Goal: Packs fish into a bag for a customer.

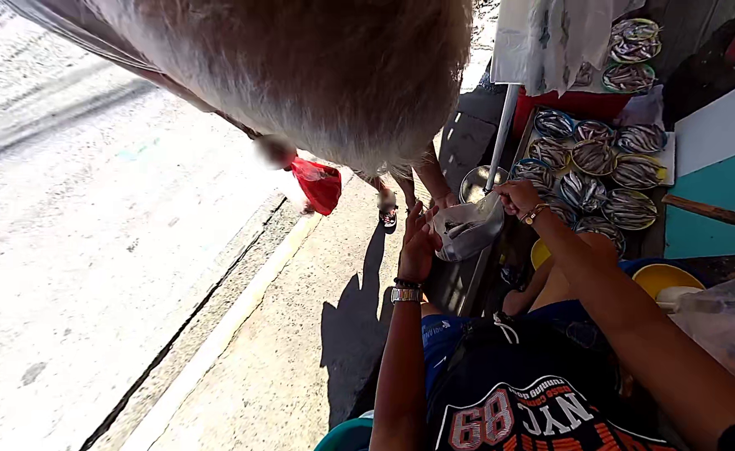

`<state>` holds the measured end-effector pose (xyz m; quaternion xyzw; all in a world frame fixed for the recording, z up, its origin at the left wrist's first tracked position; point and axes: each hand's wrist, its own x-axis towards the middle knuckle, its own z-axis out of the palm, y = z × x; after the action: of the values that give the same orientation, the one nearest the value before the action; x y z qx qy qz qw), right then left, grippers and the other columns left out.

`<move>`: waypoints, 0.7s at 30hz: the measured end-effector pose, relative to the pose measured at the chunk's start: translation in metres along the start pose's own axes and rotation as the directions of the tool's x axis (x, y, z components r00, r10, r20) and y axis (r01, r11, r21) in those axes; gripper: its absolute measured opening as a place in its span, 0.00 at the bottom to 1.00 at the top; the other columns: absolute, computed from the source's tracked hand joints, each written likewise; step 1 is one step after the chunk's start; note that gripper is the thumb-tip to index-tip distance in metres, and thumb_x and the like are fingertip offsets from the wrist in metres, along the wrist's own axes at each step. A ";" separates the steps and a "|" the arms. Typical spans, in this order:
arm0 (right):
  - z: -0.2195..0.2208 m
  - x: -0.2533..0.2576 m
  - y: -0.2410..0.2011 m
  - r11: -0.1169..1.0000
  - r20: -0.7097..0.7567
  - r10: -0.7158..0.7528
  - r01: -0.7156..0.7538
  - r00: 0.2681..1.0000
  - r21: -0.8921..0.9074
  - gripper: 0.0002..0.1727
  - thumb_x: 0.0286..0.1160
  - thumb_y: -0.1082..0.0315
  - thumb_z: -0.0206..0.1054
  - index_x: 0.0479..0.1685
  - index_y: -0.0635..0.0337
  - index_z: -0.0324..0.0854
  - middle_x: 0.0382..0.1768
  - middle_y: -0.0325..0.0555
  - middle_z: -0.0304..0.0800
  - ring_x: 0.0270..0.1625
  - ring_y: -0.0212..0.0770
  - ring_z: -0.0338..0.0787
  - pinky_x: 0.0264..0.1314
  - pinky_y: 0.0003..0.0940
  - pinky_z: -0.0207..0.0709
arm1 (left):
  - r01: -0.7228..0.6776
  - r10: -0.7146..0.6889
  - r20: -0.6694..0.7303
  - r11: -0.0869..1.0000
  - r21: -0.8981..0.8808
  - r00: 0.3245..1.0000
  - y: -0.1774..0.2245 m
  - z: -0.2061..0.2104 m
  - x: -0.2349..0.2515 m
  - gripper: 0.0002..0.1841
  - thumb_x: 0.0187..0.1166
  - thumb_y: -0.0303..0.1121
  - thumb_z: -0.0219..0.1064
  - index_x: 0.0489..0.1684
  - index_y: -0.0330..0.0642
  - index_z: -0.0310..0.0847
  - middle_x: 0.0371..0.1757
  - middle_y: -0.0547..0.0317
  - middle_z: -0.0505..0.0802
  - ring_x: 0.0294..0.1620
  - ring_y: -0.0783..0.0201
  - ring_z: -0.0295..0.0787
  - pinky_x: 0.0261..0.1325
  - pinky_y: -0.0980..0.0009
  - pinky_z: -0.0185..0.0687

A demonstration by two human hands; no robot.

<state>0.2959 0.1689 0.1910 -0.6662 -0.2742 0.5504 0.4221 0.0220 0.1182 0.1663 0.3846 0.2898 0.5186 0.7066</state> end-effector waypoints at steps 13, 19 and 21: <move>-0.001 -0.003 0.000 1.000 0.054 -0.008 0.008 0.998 0.005 0.08 0.84 0.66 0.66 0.38 0.62 0.80 0.11 0.33 0.71 0.07 0.23 0.62 0.07 0.18 0.57 | 0.000 0.002 0.021 0.997 -0.072 1.000 -0.005 0.003 -0.018 0.38 0.82 0.46 0.59 0.93 0.49 0.48 0.78 0.46 0.81 0.31 0.73 0.82 0.32 0.78 0.77; -0.001 -0.008 -0.006 1.000 0.051 -0.020 0.019 0.999 0.009 0.07 0.84 0.68 0.66 0.41 0.63 0.80 0.10 0.34 0.71 0.06 0.24 0.61 0.07 0.18 0.56 | -0.017 0.021 0.036 0.994 -0.103 0.999 0.001 0.008 -0.021 0.40 0.80 0.48 0.64 0.92 0.49 0.51 0.76 0.45 0.83 0.32 0.73 0.83 0.33 0.78 0.78; -0.003 -0.010 -0.009 1.000 0.054 -0.023 0.023 0.998 0.007 0.07 0.84 0.67 0.66 0.42 0.64 0.80 0.11 0.34 0.71 0.07 0.23 0.61 0.07 0.18 0.56 | -0.021 0.025 0.037 0.994 -0.105 0.999 0.004 0.011 -0.020 0.40 0.79 0.49 0.65 0.91 0.48 0.52 0.76 0.45 0.83 0.31 0.73 0.84 0.32 0.78 0.78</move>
<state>0.2970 0.1643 0.2038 -0.6464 -0.2913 0.5641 0.4231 0.0232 0.0969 0.1760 0.3605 0.2441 0.5337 0.7250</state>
